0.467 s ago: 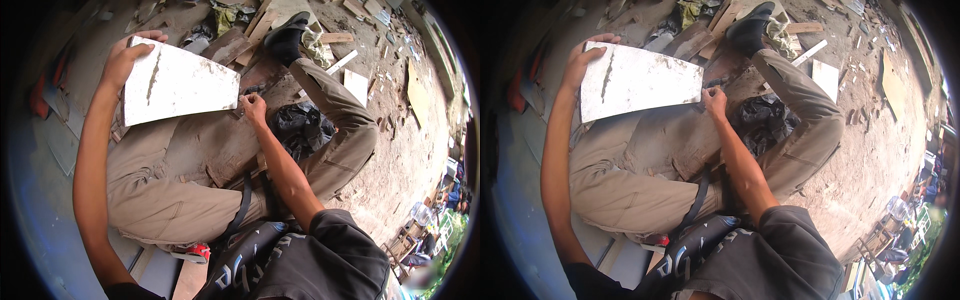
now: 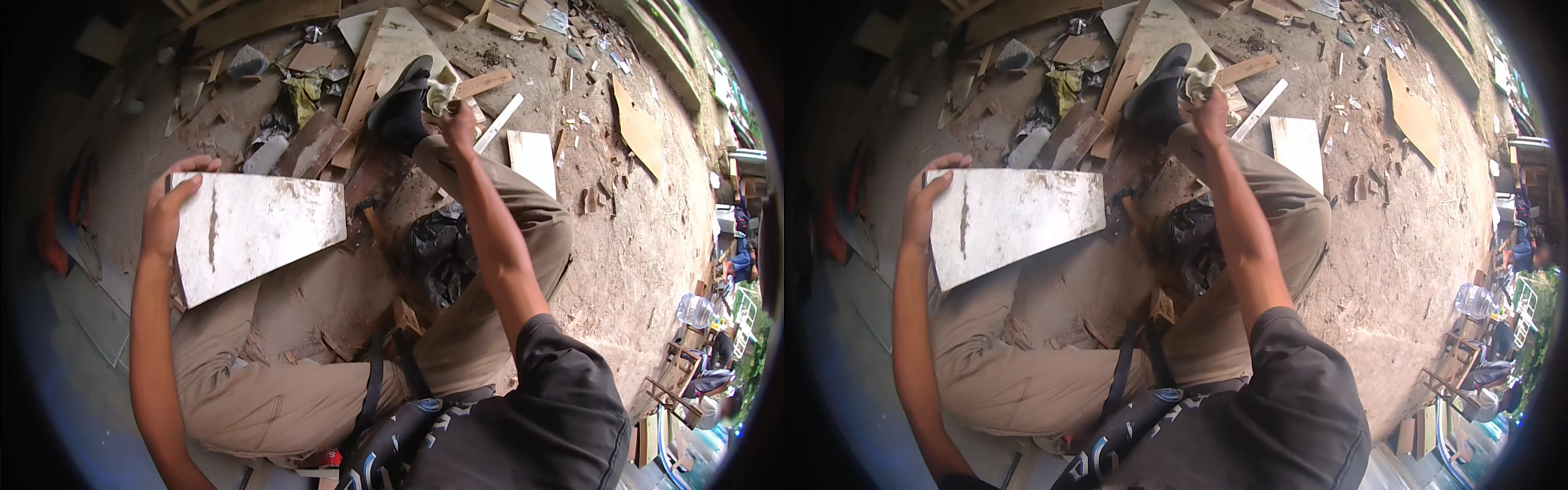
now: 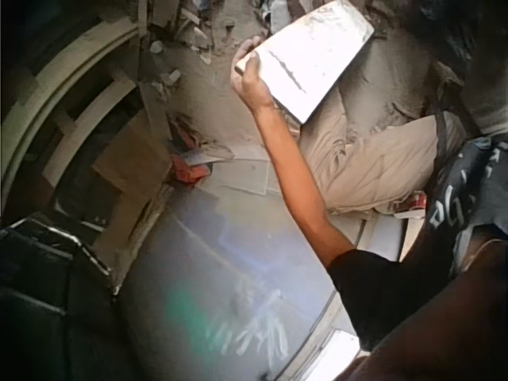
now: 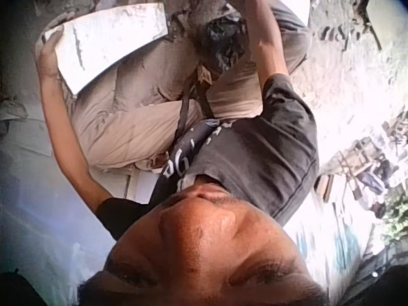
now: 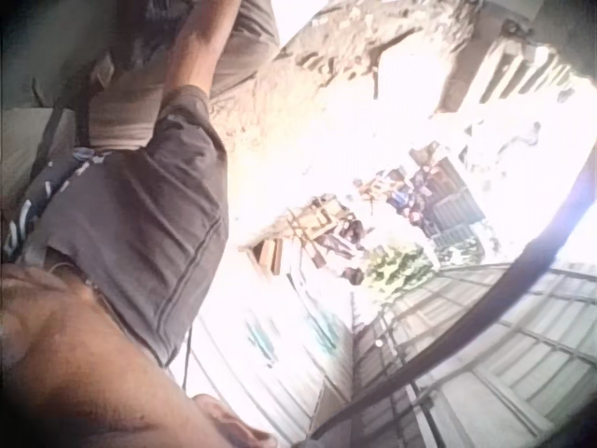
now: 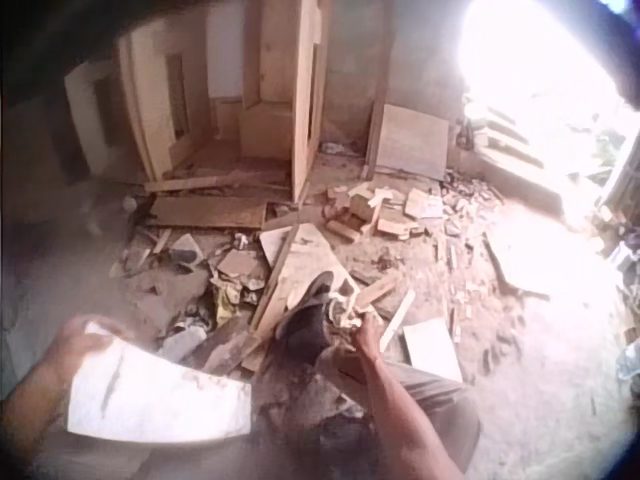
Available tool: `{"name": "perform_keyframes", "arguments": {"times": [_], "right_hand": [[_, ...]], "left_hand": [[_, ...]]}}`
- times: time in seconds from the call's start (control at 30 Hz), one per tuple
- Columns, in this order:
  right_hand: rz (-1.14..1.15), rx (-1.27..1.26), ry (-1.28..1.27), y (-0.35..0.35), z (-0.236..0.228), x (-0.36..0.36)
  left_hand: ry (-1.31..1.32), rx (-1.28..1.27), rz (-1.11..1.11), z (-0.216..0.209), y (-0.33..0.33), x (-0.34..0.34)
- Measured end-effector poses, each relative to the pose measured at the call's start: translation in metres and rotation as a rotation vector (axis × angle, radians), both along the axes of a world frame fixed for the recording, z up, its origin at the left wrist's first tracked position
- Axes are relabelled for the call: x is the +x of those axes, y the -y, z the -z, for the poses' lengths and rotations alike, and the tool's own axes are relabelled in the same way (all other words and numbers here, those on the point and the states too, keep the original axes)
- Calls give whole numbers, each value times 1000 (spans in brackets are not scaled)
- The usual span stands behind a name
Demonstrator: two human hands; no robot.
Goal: The person sits on the floor and cleans a rectangular white tile using a cloth and a hammer. They wipe the tile surface, then repeatedly tap and scrape it with the hammer to remove residue, and finish by wiping it again.
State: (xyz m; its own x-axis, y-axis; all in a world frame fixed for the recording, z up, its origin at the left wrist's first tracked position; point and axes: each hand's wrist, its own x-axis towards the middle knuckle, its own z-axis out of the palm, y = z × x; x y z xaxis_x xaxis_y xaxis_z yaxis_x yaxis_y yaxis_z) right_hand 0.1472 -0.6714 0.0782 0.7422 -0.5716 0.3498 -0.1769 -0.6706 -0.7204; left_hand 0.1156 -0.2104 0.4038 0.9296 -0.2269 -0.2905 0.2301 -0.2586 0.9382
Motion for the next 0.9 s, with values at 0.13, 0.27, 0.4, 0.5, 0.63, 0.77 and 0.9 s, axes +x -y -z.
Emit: {"name": "perform_keyframes", "arguments": {"times": [0.13, 0.27, 0.4, 0.5, 0.63, 0.77, 0.9], "right_hand": [[-138, 51, -560, 87, 59, -3], [-25, -212, -744, 72, 91, -3], [66, -236, -897, 81, 67, 14], [91, -309, -569, 74, 32, 11], [-185, -65, 111, -23, -69, -9], [-608, 157, 29, -136, -145, -46], [-751, 532, 214, -266, -163, -106]], "left_hand": [[47, 96, -6, 1, -6, -2], [93, 173, -21, -8, 18, 0], [130, 186, 15, -11, 19, 4], [84, 133, 43, -6, 23, 12], [-28, 103, 12, -16, 17, 8], [-131, 92, -33, -8, 5, 2], [-185, 60, -67, 0, -3, -4]]}}
